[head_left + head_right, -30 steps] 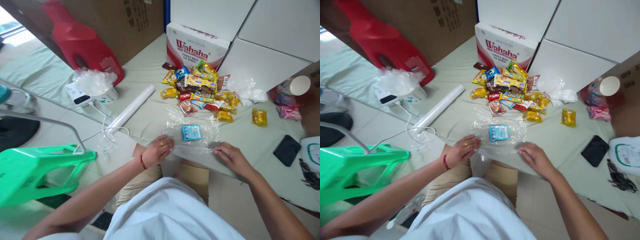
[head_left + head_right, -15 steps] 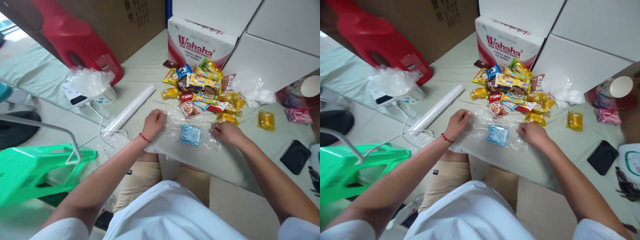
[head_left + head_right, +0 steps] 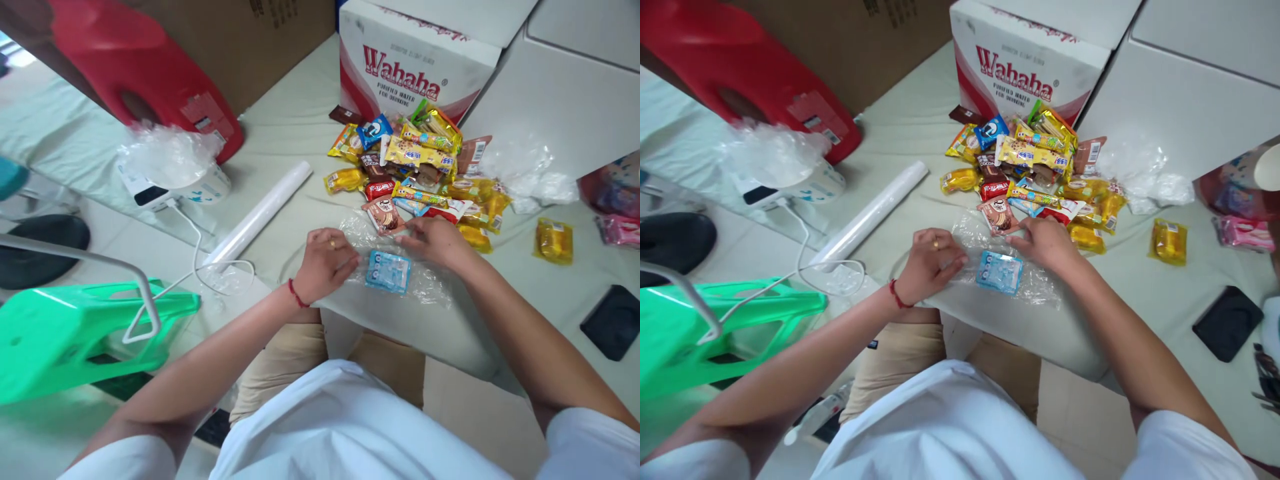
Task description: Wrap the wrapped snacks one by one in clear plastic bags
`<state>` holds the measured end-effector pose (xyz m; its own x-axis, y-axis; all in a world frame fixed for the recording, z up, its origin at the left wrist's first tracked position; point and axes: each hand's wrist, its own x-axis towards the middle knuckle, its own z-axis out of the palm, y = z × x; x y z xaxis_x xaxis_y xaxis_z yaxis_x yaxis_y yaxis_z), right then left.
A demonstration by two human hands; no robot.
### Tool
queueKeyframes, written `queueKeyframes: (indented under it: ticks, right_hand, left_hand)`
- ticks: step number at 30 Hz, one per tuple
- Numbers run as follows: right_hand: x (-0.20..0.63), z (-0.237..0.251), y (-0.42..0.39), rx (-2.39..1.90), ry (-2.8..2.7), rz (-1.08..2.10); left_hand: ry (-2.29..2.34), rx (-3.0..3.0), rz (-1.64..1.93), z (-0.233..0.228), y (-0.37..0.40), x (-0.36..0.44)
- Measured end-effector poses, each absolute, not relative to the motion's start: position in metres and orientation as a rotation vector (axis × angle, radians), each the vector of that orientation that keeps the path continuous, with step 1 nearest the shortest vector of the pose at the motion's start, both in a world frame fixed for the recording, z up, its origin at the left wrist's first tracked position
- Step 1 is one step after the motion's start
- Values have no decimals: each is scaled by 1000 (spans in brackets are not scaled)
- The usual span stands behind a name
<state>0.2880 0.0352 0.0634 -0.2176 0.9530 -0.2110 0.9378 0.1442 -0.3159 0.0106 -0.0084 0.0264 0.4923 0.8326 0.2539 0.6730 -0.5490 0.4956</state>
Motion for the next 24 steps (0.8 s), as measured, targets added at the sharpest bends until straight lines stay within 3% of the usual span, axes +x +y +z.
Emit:
queueKeyframes:
  ticks: [7,12,15,19,24]
  right_hand:
    - [282,55,45,-1850,-2081,1053]
    - [289,51,44,-1707,-2071,1014]
    - [287,54,43,-1732,-2086,996]
    - [280,56,45,-1853,-2080,980]
    - [280,54,54,-1817,-2038,1203]
  left_hand:
    - [1877,1892,540,17,37,29]
    - [2027,1900,1175,30,18,8]
    - [1615,2307,1343,48,-15,4]
    - [1091,2684,835,50,-36,26]
    - [1186,2559,317,30,-20,49]
